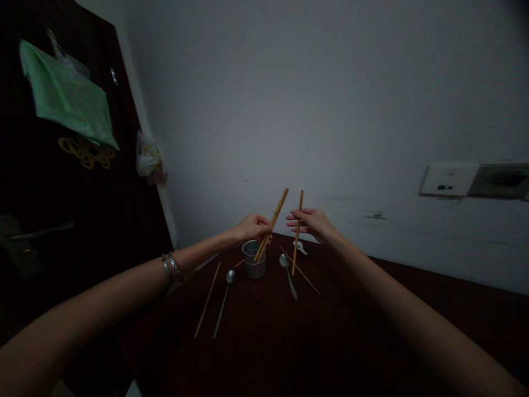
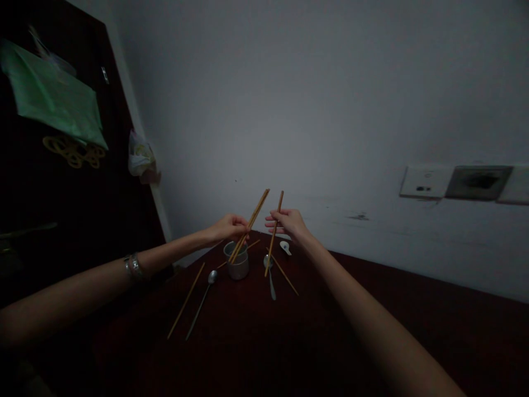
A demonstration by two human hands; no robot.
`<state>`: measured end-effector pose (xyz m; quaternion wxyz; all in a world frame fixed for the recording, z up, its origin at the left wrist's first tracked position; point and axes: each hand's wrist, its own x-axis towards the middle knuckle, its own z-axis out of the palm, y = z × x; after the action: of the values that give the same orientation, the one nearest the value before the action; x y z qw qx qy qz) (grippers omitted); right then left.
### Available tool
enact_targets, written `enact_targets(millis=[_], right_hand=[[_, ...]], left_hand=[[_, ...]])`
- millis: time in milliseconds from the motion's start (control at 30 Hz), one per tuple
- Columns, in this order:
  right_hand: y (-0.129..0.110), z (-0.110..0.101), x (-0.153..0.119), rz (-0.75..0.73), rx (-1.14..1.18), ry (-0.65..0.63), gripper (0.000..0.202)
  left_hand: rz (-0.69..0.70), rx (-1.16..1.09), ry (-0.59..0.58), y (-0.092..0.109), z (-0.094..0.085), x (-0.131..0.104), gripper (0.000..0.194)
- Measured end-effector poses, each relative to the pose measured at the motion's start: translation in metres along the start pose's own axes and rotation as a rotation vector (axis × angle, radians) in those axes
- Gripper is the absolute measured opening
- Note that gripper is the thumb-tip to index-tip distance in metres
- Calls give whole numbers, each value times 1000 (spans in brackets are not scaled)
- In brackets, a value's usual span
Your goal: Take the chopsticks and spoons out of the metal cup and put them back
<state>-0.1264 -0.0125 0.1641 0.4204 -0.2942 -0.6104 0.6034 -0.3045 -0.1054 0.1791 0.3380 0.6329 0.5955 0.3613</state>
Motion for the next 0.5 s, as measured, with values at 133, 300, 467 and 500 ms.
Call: enact_targets(millis=[133,300,467,500], right_hand=[[43,-53,21,131,-328,109,12],[117,-110,30,167,-895,69,26],[155,-116,37,257,-940,114,14],[158,-114,40,276,-912,136,10]], left_hand=[[-106,467,208,-41,-58,30,17],[-296,925,199,-106,-103,44,12],[-396,932,142,-153,-89,59,6],[-405,922,129,-160,-83,64,5]])
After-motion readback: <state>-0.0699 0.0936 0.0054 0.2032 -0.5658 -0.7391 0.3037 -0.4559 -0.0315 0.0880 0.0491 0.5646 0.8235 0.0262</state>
